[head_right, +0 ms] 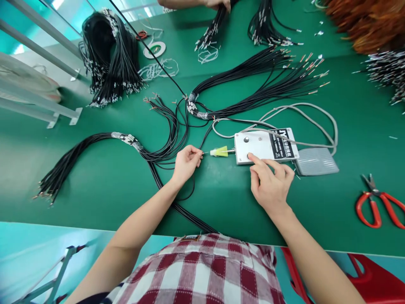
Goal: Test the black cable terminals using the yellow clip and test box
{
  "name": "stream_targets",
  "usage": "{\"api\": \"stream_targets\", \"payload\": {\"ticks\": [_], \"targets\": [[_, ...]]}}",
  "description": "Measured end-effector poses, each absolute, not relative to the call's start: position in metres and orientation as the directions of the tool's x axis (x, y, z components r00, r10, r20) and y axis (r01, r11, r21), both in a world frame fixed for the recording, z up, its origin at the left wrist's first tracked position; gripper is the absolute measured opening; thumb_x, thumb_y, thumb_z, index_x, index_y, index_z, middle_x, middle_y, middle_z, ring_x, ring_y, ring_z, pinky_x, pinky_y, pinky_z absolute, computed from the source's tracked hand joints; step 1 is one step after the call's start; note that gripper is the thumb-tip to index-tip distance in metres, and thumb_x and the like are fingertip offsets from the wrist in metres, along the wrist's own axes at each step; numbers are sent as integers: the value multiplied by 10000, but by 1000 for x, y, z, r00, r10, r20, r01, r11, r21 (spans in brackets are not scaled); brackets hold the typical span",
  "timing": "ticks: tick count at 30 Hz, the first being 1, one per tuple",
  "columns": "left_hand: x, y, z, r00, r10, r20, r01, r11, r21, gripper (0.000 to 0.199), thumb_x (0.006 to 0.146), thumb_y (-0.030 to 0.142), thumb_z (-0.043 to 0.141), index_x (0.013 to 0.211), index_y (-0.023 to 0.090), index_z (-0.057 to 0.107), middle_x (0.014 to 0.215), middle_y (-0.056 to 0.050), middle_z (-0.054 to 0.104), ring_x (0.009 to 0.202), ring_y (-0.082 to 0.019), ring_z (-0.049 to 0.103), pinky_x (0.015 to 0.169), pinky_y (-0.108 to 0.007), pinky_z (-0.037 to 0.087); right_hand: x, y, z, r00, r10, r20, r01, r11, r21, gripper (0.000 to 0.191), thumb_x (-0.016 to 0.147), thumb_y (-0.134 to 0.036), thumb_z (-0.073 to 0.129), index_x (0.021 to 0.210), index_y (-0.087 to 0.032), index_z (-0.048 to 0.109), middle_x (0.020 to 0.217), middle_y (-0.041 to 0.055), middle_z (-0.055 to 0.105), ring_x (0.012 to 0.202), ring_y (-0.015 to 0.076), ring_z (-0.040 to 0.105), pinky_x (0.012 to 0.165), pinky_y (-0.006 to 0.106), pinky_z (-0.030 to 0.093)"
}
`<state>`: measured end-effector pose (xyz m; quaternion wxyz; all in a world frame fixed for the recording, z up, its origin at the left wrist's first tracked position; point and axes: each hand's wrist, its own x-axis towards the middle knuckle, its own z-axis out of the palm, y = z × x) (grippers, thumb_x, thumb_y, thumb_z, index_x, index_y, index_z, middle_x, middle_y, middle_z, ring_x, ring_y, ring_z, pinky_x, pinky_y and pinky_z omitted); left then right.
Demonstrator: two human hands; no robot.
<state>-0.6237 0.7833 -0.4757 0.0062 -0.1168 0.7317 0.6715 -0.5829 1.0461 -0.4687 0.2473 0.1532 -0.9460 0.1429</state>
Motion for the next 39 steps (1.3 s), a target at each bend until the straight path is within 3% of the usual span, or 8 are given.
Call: {"api": "stream_targets", "payload": {"ticks": [7, 12, 15, 17, 19, 21, 26, 39], "targets": [[-663, 712, -437, -921, -390, -10, -70, 139, 988, 217, 837, 296, 700, 763, 159, 548, 649, 35, 593, 521, -45, 531, 533, -184, 417, -563, 1036, -459, -794, -260, 549, -488, 811, -323, 197, 865, -152, 652, 1029, -250, 603, 1206, 66, 736, 1145, 267, 615, 971, 434, 418], [-708, 637, -380, -856, -514, 51, -90, 245, 965, 309, 1071, 318, 289, 829, 172, 415, 624, 68, 450, 600, -34, 463, 674, -187, 398, -556, 1034, -475, -812, -330, 481, -541, 733, -412, 194, 898, -146, 621, 1070, -234, 600, 1254, 84, 707, 1123, 258, 631, 956, 426, 455], [-676, 657, -375, -926, -358, 121, -17, 358, 933, 270, 1049, 411, 364, 947, 188, 476, 776, 27, 566, 732, -78, 532, 762, -255, 434, -558, 1035, -481, -819, -325, 473, -542, 710, -450, 215, 905, -142, 616, 1101, -230, 598, 1258, 90, 699, 1124, 262, 628, 954, 429, 470], [-631, 688, -385, -987, -139, 84, 20, 411, 912, 286, 882, 450, 677, 931, 205, 539, 809, 16, 604, 764, -122, 576, 743, -281, 462, -560, 1035, -482, -822, -327, 466, -543, 699, -466, 219, 906, -144, 619, 1108, -227, 597, 1263, 95, 693, 1123, 269, 628, 958, 440, 475], [-584, 717, -396, -856, 500, -130, 164, 502, 849, 290, 763, 361, 804, 859, 206, 580, 791, 2, 616, 794, -170, 609, 731, -299, 485, -561, 1035, -482, -826, -337, 452, -543, 692, -476, 218, 909, -149, 617, 1112, -226, 594, 1263, 99, 689, 1118, 275, 630, 959, 450, 479], [-549, 735, -405, -511, 783, -355, 393, 580, 714, 139, 818, 200, 727, 861, 190, 595, 857, -45, 630, 873, -213, 610, 767, -330, 478, -561, 1035, -482, -830, -344, 439, -541, 688, -484, 217, 914, -154, 612, 1117, -227, 593, 1261, 98, 688, 1113, 278, 633, 957, 457, 481], [-535, 735, -413, -439, 718, -541, 273, 680, 681, 72, 855, 127, 649, 837, 174, 597, 912, -45, 595, 852, -179, 590, 730, -278, 448, -560, 1036, -483, -832, -341, 438, -542, 672, -504, 227, 912, -155, 615, 1125, -227, 595, 1260, 98, 687, 1112, 282, 636, 962, 466, 484], [-547, 732, -414, -616, 594, -517, -222, 498, 838, 167, 895, 299, 591, 824, 178, 500, 761, 23, 493, 695, -118, 435, 651, -246, 362, -558, 1036, -480, -882, -268, 388, -469, 573, -672, 203, 914, -163, 615, 1104, -234, 631, 1221, 94, 698, 1097, 265, 639, 962, 469, 496]]}}
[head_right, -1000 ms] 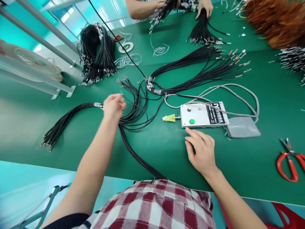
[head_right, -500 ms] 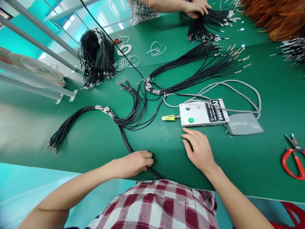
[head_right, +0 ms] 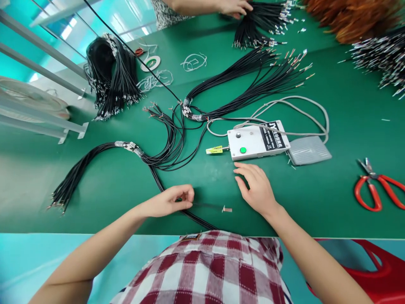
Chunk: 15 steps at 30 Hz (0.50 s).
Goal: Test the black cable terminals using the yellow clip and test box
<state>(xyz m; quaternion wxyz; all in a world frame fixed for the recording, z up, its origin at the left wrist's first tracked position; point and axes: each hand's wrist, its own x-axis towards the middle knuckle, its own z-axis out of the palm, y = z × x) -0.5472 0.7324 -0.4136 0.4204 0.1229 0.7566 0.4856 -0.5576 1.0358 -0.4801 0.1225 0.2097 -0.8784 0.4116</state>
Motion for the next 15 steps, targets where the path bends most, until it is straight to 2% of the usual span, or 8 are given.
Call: {"api": "stream_targets", "payload": {"ticks": [2, 4, 7, 10, 13, 15], "targets": [[-548, 733, -416, -703, 528, -477, -289, 400, 870, 197, 917, 342, 568, 847, 184, 471, 754, 34, 453, 673, -111, 394, 622, -241, 336, -555, 1036, -475, -920, -246, 305, -388, 459, -799, 198, 922, -174, 612, 1105, -245, 642, 1118, 73, 728, 1024, 231, 665, 923, 424, 523], [-548, 734, -418, -745, 485, -457, -312, 353, 882, 209, 924, 353, 561, 855, 187, 453, 745, 41, 427, 661, -108, 367, 610, -241, 319, -550, 1034, -469, -945, -271, 185, -259, 268, -928, 240, 925, -196, 620, 1157, -259, 632, 1001, 44, 741, 916, 191, 687, 840, 362, 556], [-547, 744, -417, -763, 475, -439, -268, 386, 883, 186, 936, 320, 540, 841, 188, 448, 748, 37, 426, 669, -110, 370, 634, -250, 333, -544, 1027, -463, -950, -309, 48, -55, 13, -998, 177, 912, -246, 656, 1088, -258, 661, 893, 19, 737, 776, 155, 694, 719, 297, 569], [-547, 765, -409, -774, 506, -381, -143, 448, 883, 113, 929, 263, 545, 879, 191, 472, 798, 18, 486, 726, -121, 434, 695, -262, 375, -542, 1019, -460, -960, -277, -48, 65, -53, -996, 53, 892, -288, 690, 903, -236, 692, 830, 15, 733, 695, 136, 688, 667, 270, 559], [-548, 793, -402, -770, 563, -301, -56, 410, 910, 155, 912, 219, 566, 1043, 206, 485, 873, 3, 549, 791, -134, 503, 735, -265, 408, -544, 1015, -458, -967, -241, -79, 91, -38, -995, 91, 871, -315, 715, 889, -226, 703, 803, 18, 728, 689, 137, 684, 682, 273, 554], [-549, 807, -402, -795, 549, -257, -38, 377, 925, 191, 927, 197, 531, 1105, 212, 462, 833, 15, 549, 753, -128, 508, 704, -257, 402, -545, 1013, -454, -972, -222, -76, 87, -39, -995, 120, 869, -337, 714, 905, -223, 705, 796, 20, 720, 689, 138, 674, 682, 277, 552]]}}
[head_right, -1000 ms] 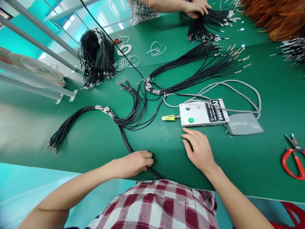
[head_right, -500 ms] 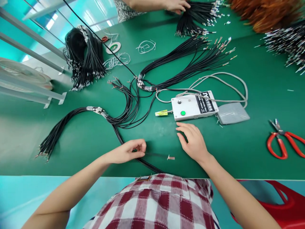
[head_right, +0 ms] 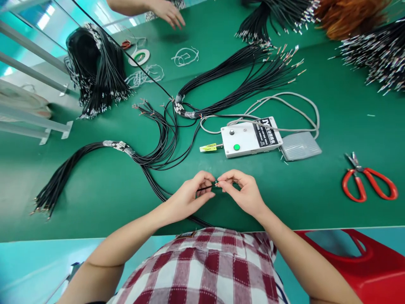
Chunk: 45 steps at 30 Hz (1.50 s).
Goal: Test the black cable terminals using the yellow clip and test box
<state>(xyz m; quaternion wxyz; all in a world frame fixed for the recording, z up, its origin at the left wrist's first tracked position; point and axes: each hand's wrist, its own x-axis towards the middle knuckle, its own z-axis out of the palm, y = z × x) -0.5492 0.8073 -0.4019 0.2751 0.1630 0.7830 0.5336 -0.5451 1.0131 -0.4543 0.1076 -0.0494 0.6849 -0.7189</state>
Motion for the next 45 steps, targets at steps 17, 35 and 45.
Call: {"api": "stream_targets", "payload": {"ticks": [17, 35, 45], "targets": [[-548, 809, -424, -843, 448, -299, -362, -61, 930, 299, 952, 398, 563, 1120, 184, 439, 731, 1, 646, 508, -70, 385, 506, -221, 325, -557, 1060, -452, -988, 153, -33, 13, -129, -992, 247, 941, -421, 584, 785, -252, 675, 644, 0, 623, 527, 130, 549, 513, 284, 476], [-545, 816, -430, -832, 464, -303, -348, -11, 938, 316, 967, 382, 545, 1196, 205, 420, 722, 26, 598, 551, -79, 405, 530, -213, 301, -546, 1014, -446, -979, -182, -92, 64, 157, -986, 181, 876, -392, 685, 886, -211, 680, 729, 9, 686, 600, 138, 604, 553, 273, 470], [-548, 815, -425, -836, 440, -328, -381, -35, 924, 342, 942, 433, 585, 1137, 198, 431, 677, 35, 589, 509, -70, 361, 499, -214, 266, -562, 1070, -439, -971, 192, 145, -158, -53, -986, 287, 940, -440, 549, 730, -245, 553, 633, -16, 561, 524, 141, 519, 507, 309, 434]]}}
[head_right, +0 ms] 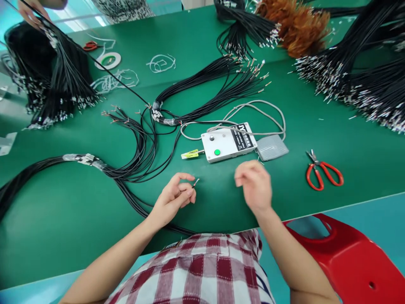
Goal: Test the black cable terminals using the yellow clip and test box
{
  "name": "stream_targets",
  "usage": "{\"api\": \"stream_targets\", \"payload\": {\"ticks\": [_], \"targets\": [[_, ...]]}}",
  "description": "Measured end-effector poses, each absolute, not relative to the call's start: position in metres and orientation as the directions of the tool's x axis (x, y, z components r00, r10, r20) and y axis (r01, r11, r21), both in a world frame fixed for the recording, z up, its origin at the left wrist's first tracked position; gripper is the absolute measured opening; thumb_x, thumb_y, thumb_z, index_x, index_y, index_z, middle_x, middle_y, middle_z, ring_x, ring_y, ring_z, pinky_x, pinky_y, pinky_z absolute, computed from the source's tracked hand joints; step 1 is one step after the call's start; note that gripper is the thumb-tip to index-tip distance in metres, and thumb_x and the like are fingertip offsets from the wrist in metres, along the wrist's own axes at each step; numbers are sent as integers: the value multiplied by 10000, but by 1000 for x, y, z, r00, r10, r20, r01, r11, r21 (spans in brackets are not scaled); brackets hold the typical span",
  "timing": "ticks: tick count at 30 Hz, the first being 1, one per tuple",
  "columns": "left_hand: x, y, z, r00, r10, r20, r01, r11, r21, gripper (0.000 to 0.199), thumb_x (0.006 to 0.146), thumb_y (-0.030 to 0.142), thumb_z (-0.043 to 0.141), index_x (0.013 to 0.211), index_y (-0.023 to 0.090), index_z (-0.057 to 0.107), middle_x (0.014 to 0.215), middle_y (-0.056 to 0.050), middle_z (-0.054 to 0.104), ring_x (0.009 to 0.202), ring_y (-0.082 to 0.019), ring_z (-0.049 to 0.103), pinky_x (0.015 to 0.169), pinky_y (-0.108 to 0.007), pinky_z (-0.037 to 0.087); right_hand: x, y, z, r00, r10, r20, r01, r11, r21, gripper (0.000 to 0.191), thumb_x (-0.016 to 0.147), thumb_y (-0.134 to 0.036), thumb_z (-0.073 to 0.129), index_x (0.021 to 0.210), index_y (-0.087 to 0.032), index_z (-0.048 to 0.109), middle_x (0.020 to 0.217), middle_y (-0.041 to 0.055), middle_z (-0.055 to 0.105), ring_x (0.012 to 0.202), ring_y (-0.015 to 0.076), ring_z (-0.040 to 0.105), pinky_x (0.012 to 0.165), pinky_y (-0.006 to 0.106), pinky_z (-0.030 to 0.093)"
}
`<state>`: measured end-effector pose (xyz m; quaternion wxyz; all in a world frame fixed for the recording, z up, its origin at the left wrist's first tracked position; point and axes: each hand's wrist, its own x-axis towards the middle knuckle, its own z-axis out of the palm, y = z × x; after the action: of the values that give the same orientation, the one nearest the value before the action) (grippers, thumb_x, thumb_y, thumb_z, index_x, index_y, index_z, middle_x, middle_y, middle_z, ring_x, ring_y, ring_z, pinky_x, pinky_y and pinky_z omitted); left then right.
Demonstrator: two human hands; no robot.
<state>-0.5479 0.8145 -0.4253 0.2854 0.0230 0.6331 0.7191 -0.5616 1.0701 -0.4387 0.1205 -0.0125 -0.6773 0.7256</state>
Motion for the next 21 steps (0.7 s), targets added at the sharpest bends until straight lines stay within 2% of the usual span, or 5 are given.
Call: {"api": "stream_targets", "payload": {"ticks": [4, 6, 8, 13, 21], "targets": [[-552, 818, -424, -831, 441, -338, -409, -74, 909, 375, 897, 461, 636, 1087, 189, 461, 629, 39, 585, 484, -66, 358, 480, -214, 243, -582, 1145, -432, -953, 283, 109, -132, -65, -989, 464, 1022, -532, 330, 817, -235, 622, 719, 36, 650, 453, 76, 480, 465, 303, 341], [-553, 820, -423, -836, 432, -339, -412, -87, 907, 383, 886, 465, 648, 1077, 186, 469, 622, 39, 586, 481, -65, 363, 477, -213, 242, -583, 1145, -432, -957, 290, 7, -44, -122, -992, 198, 983, -418, 525, 997, -272, 658, 967, 67, 723, 542, 77, 565, 478, 286, 382], [-554, 822, -422, -844, 423, -328, -402, -96, 911, 393, 881, 468, 653, 1087, 182, 480, 624, 37, 588, 488, -68, 381, 481, -213, 258, -574, 1115, -435, -979, 199, -47, 23, -118, -993, 365, 886, -310, 685, 1236, -343, 588, 1226, 60, 683, 737, 135, 664, 537, 282, 479], [-554, 820, -420, -873, 367, -321, -358, -37, 933, 375, 875, 478, 658, 1027, 145, 579, 642, 9, 587, 536, -86, 457, 508, -226, 322, -546, 1022, -438, -985, -169, 35, -74, 232, -970, 287, 923, -270, 641, 1210, -275, 638, 1157, 74, 698, 934, 200, 689, 762, 349, 569], [-552, 818, -422, -882, 327, -340, -375, -47, 926, 369, 845, 486, 696, 921, 141, 591, 635, 0, 599, 531, -81, 479, 517, -223, 348, -550, 1005, -431, -919, -236, 316, -388, 390, -835, 266, 933, -144, 578, 1144, -281, 663, 1090, 58, 703, 1039, 217, 658, 903, 392, 548]]}}
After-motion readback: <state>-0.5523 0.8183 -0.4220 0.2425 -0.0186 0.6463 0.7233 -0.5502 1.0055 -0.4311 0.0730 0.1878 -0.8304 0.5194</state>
